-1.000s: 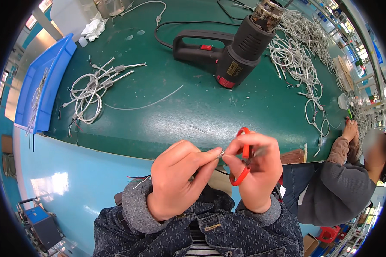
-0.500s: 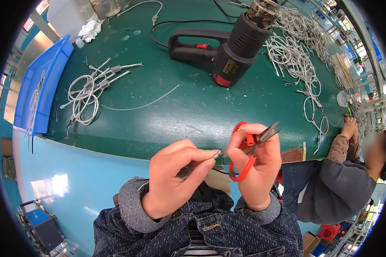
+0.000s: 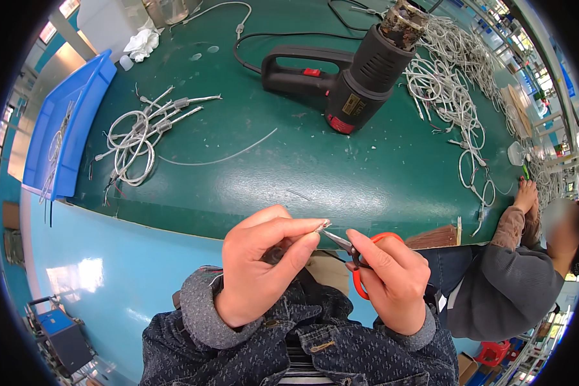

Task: The person is assembling electronic cables by preparing wires and applying heat-shrink tubing using a heat gun.

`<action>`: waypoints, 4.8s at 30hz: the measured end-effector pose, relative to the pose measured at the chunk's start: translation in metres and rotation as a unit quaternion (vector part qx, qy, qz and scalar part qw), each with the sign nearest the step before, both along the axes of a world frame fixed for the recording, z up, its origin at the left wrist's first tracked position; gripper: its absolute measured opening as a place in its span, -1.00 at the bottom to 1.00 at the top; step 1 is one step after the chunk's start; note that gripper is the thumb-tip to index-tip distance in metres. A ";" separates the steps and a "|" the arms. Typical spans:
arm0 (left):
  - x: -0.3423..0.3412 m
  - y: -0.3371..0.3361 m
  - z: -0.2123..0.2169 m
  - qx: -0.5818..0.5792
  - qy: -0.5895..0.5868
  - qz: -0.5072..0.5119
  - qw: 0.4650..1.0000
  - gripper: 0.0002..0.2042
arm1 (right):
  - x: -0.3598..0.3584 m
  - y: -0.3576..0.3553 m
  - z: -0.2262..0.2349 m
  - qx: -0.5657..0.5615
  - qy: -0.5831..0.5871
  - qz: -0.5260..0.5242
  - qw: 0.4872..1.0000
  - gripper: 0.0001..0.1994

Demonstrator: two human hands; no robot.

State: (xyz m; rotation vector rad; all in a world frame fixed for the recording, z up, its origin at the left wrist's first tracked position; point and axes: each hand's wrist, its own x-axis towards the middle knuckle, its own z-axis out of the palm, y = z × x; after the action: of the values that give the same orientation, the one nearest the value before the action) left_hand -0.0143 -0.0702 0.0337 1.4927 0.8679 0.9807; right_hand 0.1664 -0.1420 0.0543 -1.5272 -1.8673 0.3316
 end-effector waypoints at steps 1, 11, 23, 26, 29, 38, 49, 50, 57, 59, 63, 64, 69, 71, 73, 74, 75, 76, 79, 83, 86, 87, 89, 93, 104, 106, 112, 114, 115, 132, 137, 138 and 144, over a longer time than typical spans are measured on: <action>-0.001 0.000 0.000 0.005 0.001 -0.008 1.000 -0.81 | 0.001 0.000 -0.001 0.008 -0.004 0.003 1.000 -0.49; 0.001 -0.002 0.003 0.039 0.032 0.011 0.999 -0.83 | -0.003 0.000 0.001 -0.017 0.000 -0.010 1.000 -0.49; 0.001 -0.007 -0.004 0.068 0.055 0.042 0.995 -0.88 | -0.012 -0.004 -0.006 -0.040 -0.009 0.003 0.999 -0.53; 0.000 -0.008 -0.006 0.041 0.044 0.052 0.997 -0.89 | -0.014 -0.004 -0.009 -0.040 -0.007 0.011 0.999 -0.53; -0.001 -0.008 -0.009 0.040 0.041 0.046 0.997 -0.88 | -0.014 -0.004 -0.009 -0.044 -0.006 0.016 0.999 -0.53; 0.001 -0.006 -0.011 -0.079 -0.058 0.004 0.995 -0.85 | -0.008 0.002 -0.006 -0.049 0.029 0.019 0.998 -0.53; 0.002 -0.004 -0.002 -0.114 -0.080 -0.029 0.990 -0.79 | 0.005 0.007 0.005 0.001 0.006 0.003 1.000 -0.50; 0.003 -0.004 -0.001 -0.127 -0.079 -0.028 0.988 -0.79 | 0.004 0.008 0.006 -0.001 0.006 -0.002 1.000 -0.49; -0.001 -0.005 0.002 -0.130 -0.065 -0.041 0.989 -0.77 | 0.004 0.011 0.009 -0.004 0.023 -0.003 1.000 -0.49; -0.001 -0.005 0.002 -0.132 -0.066 -0.043 0.988 -0.77 | 0.004 0.011 0.010 -0.009 0.030 0.000 0.999 -0.50; -0.001 -0.006 0.001 -0.108 -0.058 -0.046 0.991 -0.78 | 0.010 0.010 0.007 -0.004 0.012 0.041 0.999 -0.49; -0.001 -0.006 0.000 -0.099 -0.058 -0.044 0.992 -0.77 | 0.010 0.010 0.006 -0.004 0.012 0.041 0.999 -0.49; -0.002 -0.007 -0.002 -0.078 -0.061 -0.043 0.994 -0.81 | 0.010 0.010 0.006 0.001 0.015 0.045 0.999 -0.49; -0.002 -0.007 -0.002 -0.077 -0.063 -0.044 0.994 -0.82 | 0.010 0.010 0.006 0.000 0.015 0.045 0.999 -0.49; -0.001 -0.007 -0.001 -0.080 -0.058 -0.042 0.994 -0.78 | 0.008 0.009 0.009 -0.010 0.017 0.039 0.999 -0.50; -0.001 -0.007 -0.001 -0.081 -0.056 -0.040 0.994 -0.76 | 0.007 0.009 0.011 -0.020 0.019 0.033 0.999 -0.52; -0.001 -0.007 0.000 -0.081 -0.056 -0.040 0.994 -0.76 | 0.006 0.009 0.012 -0.029 0.020 0.027 0.999 -0.53; -0.001 -0.008 0.000 -0.087 -0.056 -0.038 0.994 -0.76 | 0.006 0.009 0.012 -0.030 0.020 0.028 0.999 -0.53; 0.000 -0.008 0.000 -0.099 -0.057 -0.033 0.993 -0.76 | 0.004 0.007 0.012 -0.036 0.016 0.030 0.999 -0.54; 0.000 -0.009 0.000 -0.103 -0.058 -0.027 0.993 -0.77 | 0.003 0.004 0.009 -0.058 0.021 0.038 0.997 -0.54; 0.000 -0.009 0.000 -0.119 -0.058 -0.026 0.991 -0.78 | 0.002 0.005 0.010 -0.065 0.009 0.035 0.997 -0.54; 0.000 -0.009 0.000 -0.119 -0.058 -0.026 0.991 -0.78 | 0.002 0.005 0.011 -0.068 0.004 0.034 0.997 -0.54; 0.000 -0.009 0.000 -0.117 -0.054 -0.018 0.992 -0.80 | 0.001 0.004 0.010 -0.072 0.004 0.033 0.997 -0.54; 0.001 -0.010 -0.001 -0.098 -0.045 -0.009 0.994 -0.82 | 0.000 0.003 0.007 -0.079 0.003 0.032 0.996 -0.56; 0.001 -0.010 -0.004 -0.061 -0.011 -0.010 0.998 -0.83 | 0.000 0.001 0.004 -0.081 -0.002 0.036 0.996 -0.55; 0.001 -0.009 -0.005 -0.066 -0.015 -0.017 0.998 -0.83 | -0.003 0.001 -0.001 -0.082 0.002 0.034 0.996 -0.53; 0.001 -0.005 -0.008 -0.083 -0.030 -0.030 0.996 -0.82 | 0.004 0.002 0.000 -0.069 0.037 -0.011 0.997 -0.52; 0.001 -0.003 -0.009 -0.083 -0.039 -0.033 0.995 -0.81 | 0.006 0.001 0.000 -0.072 0.068 -0.030 0.995 -0.53; 0.001 -0.003 -0.009 -0.083 -0.039 -0.034 0.995 -0.81 | 0.006 0.001 0.000 -0.074 0.083 -0.039 0.993 -0.54; 0.002 -0.008 -0.013 -0.125 -0.106 -0.024 0.986 -0.84 | 0.003 0.001 0.010 -0.076 -0.016 0.010 0.997 -0.55; 0.000 -0.007 -0.016 -0.047 -0.042 -0.011 0.998 -0.84 | -0.003 -0.002 0.008 -0.101 -0.006 0.018 0.995 -0.53; 0.000 -0.007 -0.016 -0.024 -0.022 -0.005 0.999 -0.84 | -0.004 -0.002 0.007 -0.110 0.004 0.014 0.994 -0.52; -0.002 -0.009 -0.023 0.008 -0.003 0.010 1.000 -0.85 | -0.004 -0.003 0.000 -0.128 -0.029 0.040 0.991 -0.53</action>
State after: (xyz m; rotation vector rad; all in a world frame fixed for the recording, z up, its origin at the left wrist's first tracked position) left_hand -0.0162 -0.0788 0.0105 1.4963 0.8740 1.0076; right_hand 0.1623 -0.1455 0.0547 -1.6464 -1.9964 0.5899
